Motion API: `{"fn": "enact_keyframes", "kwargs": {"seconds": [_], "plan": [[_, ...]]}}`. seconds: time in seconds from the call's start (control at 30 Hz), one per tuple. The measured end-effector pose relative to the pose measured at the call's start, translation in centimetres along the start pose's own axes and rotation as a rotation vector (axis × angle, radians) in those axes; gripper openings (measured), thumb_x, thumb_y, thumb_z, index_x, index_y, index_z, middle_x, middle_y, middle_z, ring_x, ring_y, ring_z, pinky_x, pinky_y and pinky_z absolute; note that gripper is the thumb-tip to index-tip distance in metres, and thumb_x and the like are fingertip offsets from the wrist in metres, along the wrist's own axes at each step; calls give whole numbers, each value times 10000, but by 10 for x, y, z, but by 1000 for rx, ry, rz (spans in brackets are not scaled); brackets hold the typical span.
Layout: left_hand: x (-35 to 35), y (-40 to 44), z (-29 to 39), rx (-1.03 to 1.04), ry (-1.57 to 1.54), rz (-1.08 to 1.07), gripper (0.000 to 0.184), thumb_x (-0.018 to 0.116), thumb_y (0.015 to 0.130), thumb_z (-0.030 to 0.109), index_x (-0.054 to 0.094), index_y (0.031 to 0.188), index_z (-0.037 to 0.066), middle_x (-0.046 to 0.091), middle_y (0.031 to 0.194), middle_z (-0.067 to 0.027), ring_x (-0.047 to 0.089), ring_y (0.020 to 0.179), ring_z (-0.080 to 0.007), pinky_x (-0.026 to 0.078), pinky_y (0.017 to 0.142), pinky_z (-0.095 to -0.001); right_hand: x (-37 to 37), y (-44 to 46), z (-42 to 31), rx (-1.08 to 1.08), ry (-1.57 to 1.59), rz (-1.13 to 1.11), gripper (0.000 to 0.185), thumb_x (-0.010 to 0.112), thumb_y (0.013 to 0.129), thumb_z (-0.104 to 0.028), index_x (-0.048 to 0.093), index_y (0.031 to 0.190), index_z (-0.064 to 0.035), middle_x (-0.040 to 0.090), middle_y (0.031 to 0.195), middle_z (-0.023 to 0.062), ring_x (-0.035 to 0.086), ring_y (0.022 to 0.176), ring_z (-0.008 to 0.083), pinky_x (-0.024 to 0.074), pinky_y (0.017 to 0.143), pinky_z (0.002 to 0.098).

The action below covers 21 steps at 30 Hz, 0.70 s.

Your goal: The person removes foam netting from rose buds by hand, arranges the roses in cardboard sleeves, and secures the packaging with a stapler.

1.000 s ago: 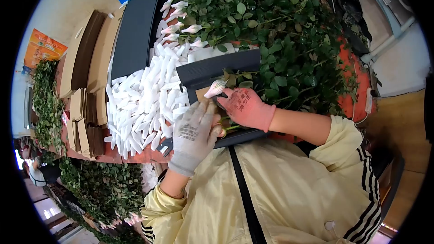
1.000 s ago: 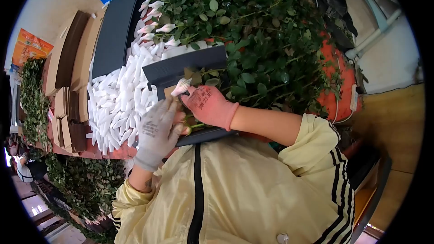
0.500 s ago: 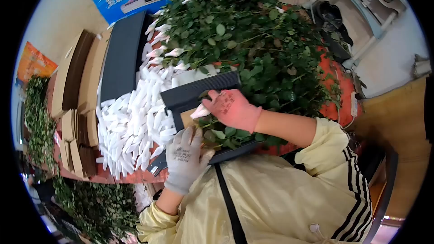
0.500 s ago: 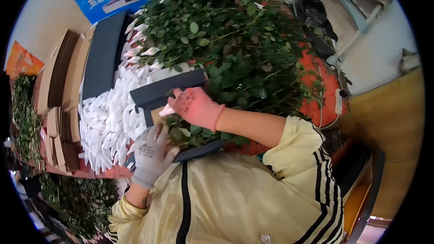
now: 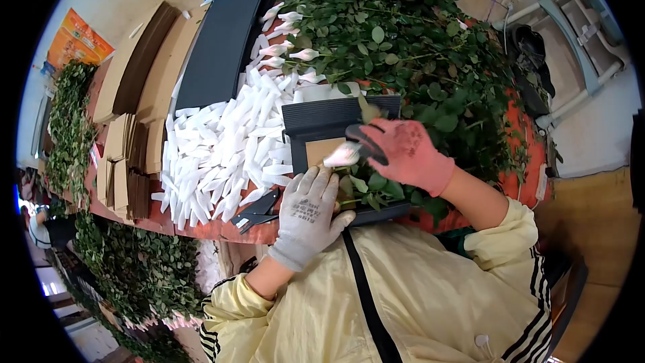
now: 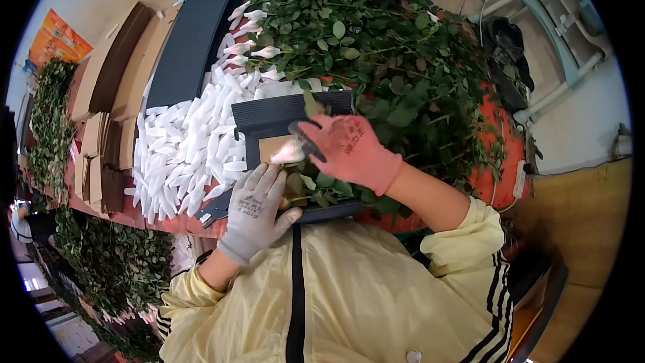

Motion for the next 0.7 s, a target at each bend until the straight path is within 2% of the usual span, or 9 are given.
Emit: {"fn": "enact_keyframes", "kwargs": {"seconds": [0.1, 0.17, 0.27, 0.3, 0.33, 0.4, 0.43, 0.6, 0.7], "plan": [[3, 2, 2, 3, -10, -9, 679, 604, 744, 474, 497, 1196, -22, 462, 1266, -214, 425, 1174, -366, 325, 981, -474, 23, -5, 3, -62, -170, 130, 481, 536, 797, -310, 501, 1233, -109, 568, 1097, 84, 590, 905, 220, 459, 791, 360], [3, 2, 4, -2, 3, -3, 680, 608, 739, 475, 500, 1190, -22, 460, 1263, -209, 423, 1170, -365, 322, 983, -475, 21, 4, 10, 84, -58, -46, 530, 601, 769, -276, 469, 1258, -120, 551, 1179, 87, 583, 966, 258, 457, 819, 367], [1, 1, 8, -23, 65, 8, 685, 618, 726, 476, 504, 1180, -25, 449, 1268, -198, 415, 1165, -363, 317, 985, -475, 26, 12, 15, 41, -20, -160, 501, 566, 783, -284, 474, 1248, -120, 571, 1144, 95, 590, 958, 257, 461, 810, 365], [1, 2, 8, -21, 69, 4, 678, 619, 725, 472, 507, 1171, -26, 447, 1268, -195, 413, 1164, -364, 315, 985, -475, 38, 8, 21, -81, -124, -37, 479, 554, 772, -263, 488, 1223, -115, 588, 1101, 111, 597, 939, 253, 469, 785, 366], [0, 4, 9, -20, 72, 3, 671, 621, 724, 469, 511, 1163, -27, 446, 1267, -191, 410, 1162, -364, 314, 985, -475, 32, 9, 20, -70, -131, -30, 479, 554, 772, -263, 488, 1223, -115, 588, 1101, 111, 597, 939, 253, 469, 785, 366], [-4, 3, 10, -4, 67, 7, 663, 623, 720, 469, 518, 1148, -25, 449, 1263, -191, 412, 1163, -359, 311, 986, -471, 21, 13, 19, -9, -97, -261, 448, 550, 751, -231, 514, 1180, -107, 598, 1040, 120, 596, 935, 248, 474, 770, 361], [-3, 1, 9, -15, 82, 7, 663, 627, 713, 469, 522, 1144, -24, 452, 1257, -188, 413, 1162, -356, 311, 985, -468, 11, 11, 19, -44, 49, -155, 217, 505, 708, -126, 576, 911, -96, 606, 886, 110, 609, 832, 255, 476, 731, 358], [-1, 4, 11, -9, 70, 30, 662, 658, 683, 443, 530, 1133, -25, 478, 1209, -183, 435, 1141, -346, 331, 963, -468, -28, -19, 40, -24, 141, -151, 285, 550, 718, -179, 609, 994, -142, 617, 983, 108, 569, 1011, 263, 449, 867, 369], [-1, 4, 11, 12, 81, 61, 640, 662, 681, 425, 534, 1116, -27, 480, 1199, -179, 441, 1134, -345, 338, 956, -468, -59, -38, 64, 39, 115, 265, 311, 558, 714, -181, 599, 1015, -114, 584, 1030, 120, 565, 1003, 297, 442, 881, 389]]}}
Point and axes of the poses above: each hand's wrist, its own y-axis towards the middle knuckle, its own x-axis out of the palm, z = x × y, the point moved 2 cm from there along y, towards the middle knuckle
